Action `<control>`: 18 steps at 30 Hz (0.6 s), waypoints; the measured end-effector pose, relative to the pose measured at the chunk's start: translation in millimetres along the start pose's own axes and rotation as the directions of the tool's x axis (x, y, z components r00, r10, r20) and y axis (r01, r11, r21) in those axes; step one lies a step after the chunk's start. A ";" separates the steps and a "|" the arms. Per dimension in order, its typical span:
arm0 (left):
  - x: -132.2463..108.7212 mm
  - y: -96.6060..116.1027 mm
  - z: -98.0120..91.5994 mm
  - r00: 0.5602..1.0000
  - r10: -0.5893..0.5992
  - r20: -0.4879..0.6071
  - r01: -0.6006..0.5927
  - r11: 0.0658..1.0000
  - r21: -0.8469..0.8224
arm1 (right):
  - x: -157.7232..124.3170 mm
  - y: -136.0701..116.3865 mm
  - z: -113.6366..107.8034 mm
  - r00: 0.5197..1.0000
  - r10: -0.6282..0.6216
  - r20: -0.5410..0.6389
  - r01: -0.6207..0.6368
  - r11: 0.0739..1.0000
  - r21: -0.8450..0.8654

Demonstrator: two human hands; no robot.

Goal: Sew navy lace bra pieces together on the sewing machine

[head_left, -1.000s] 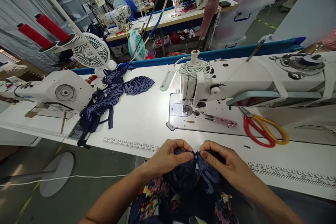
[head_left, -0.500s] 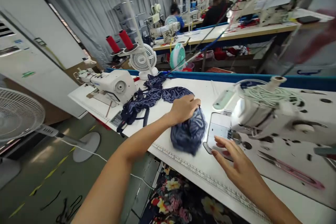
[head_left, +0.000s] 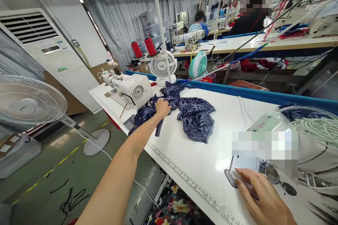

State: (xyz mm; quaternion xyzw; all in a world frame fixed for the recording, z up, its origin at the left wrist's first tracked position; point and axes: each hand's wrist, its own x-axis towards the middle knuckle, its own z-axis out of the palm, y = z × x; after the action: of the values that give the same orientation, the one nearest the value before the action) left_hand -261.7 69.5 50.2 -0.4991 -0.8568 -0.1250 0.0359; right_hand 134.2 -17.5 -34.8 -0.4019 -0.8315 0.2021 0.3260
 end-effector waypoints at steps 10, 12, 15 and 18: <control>12.9 -7.5 -55.3 0.977 -0.114 -0.182 0.080 0.980 -0.182 | 0.1 0.1 -1.2 1.000 -0.017 0.005 0.017 1.000 0.014; 16.7 -8.1 -91.0 0.942 -0.188 -0.280 0.114 0.959 -0.260 | 1.7 -5.9 -3.2 1.000 -0.010 -0.002 0.010 1.000 0.017; 19.5 -9.7 -152.8 0.891 -0.236 -0.388 0.086 0.927 -0.366 | 3.5 -15.7 -4.4 1.000 -0.007 -0.019 0.007 0.999 0.031; 14.6 -6.3 -203.3 0.805 -0.298 -0.513 -0.074 0.807 -0.586 | 3.1 -21.5 -7.7 1.000 0.005 0.012 -0.007 0.995 0.098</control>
State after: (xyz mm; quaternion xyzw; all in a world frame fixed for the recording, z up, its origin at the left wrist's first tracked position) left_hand -287.3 28.1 248.2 -0.3685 -0.7530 -0.5283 0.1350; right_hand 126.7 -27.2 -15.4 -0.3866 -0.8212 0.2461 0.3399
